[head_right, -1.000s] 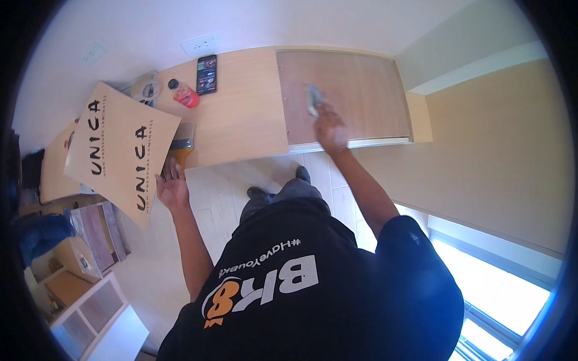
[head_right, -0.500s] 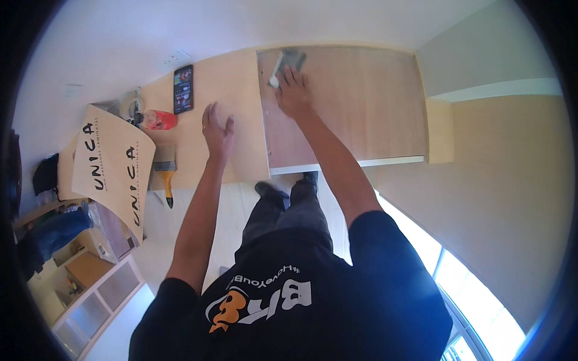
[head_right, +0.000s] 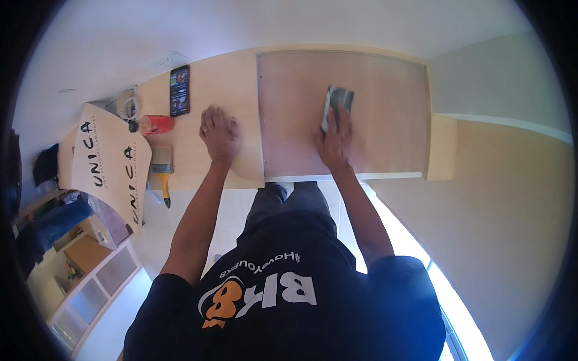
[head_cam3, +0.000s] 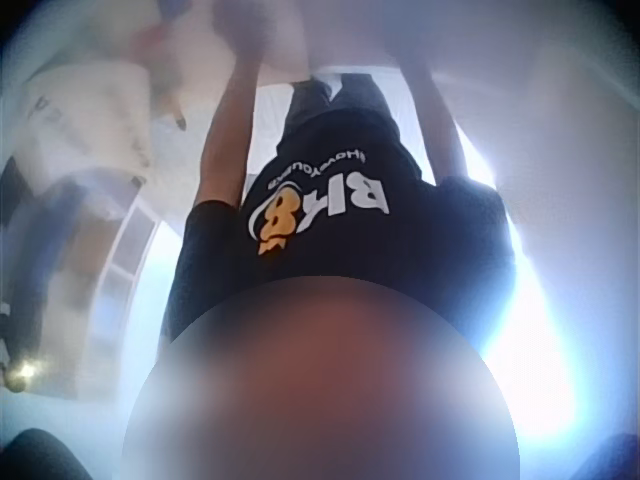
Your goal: The person aligns a UNICA high-pressure laminate sheet on a cabinet surface, smooths it with hands, and uses a metal scraper to press the laminate along the edges and surface. The person then scrapes the cabinet interior and moves around the room.
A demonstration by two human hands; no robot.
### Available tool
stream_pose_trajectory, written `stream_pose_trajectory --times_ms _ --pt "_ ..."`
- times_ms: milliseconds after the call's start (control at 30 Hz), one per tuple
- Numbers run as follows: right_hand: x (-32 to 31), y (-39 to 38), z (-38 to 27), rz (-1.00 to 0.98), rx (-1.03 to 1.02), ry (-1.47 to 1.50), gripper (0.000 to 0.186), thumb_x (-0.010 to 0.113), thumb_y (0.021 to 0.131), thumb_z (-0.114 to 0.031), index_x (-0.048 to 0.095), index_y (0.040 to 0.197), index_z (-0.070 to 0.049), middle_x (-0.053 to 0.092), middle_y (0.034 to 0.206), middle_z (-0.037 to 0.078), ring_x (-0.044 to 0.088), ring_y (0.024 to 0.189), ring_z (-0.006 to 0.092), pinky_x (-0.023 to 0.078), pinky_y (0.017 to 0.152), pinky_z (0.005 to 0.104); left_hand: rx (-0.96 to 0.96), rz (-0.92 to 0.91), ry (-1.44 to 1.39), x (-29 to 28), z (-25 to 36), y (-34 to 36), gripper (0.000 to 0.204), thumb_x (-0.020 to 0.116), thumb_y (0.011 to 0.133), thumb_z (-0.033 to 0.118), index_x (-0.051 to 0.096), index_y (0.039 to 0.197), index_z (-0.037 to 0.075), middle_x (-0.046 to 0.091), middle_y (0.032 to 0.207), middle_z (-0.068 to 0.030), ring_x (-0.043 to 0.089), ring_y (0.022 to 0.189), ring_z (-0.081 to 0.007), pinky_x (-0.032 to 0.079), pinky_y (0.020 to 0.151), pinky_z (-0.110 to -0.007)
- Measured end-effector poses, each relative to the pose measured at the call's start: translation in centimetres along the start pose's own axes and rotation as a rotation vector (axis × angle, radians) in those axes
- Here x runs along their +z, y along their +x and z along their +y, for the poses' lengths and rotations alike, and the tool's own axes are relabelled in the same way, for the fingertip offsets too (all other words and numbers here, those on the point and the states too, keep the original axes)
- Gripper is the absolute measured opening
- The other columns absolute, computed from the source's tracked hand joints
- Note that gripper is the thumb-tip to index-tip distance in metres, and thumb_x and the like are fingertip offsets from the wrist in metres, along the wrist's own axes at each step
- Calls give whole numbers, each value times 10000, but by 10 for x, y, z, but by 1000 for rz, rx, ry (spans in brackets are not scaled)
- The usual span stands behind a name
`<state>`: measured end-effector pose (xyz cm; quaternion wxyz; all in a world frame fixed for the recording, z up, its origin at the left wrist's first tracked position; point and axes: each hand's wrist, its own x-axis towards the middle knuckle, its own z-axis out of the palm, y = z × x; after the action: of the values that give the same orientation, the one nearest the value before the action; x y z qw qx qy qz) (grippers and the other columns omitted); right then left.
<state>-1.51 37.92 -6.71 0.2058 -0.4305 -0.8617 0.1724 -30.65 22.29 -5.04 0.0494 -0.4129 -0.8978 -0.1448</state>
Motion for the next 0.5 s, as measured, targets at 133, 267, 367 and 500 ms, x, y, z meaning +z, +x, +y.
stream_pose_trajectory --times_ms 133,267,367,500 --pt "47 93 -48 -49 -178 -92 552 632 961 -375 565 1399 -46 479 1504 211 418 1390 467 320 1152 590 9 -8 -11 -1 -1 -2 565 594 956 344 485 1430 56 419 1533 -179 327 1476 -395 270 1161 -560" --pt "45 70 -66 -239 -271 18 467 649 940 -302 609 1336 -58 541 1423 180 450 1357 428 344 1116 583 -5 -49 -1 -2 -1 -1 573 602 939 332 483 1429 59 415 1536 -177 324 1476 -396 264 1163 -559" --pt "46 49 -62 -183 -233 106 410 655 919 -226 638 1287 -44 534 1439 161 445 1376 406 316 1163 580 -26 -64 18 -2 1 -1 578 603 935 327 479 1432 58 413 1538 -177 322 1476 -394 260 1166 -557" --pt "73 88 -64 -28 -227 86 431 661 903 -168 623 1313 -41 507 1495 138 440 1405 376 317 1184 570 -19 -54 9 -1 3 0 585 604 937 333 472 1436 58 413 1538 -179 322 1475 -395 259 1166 -553"
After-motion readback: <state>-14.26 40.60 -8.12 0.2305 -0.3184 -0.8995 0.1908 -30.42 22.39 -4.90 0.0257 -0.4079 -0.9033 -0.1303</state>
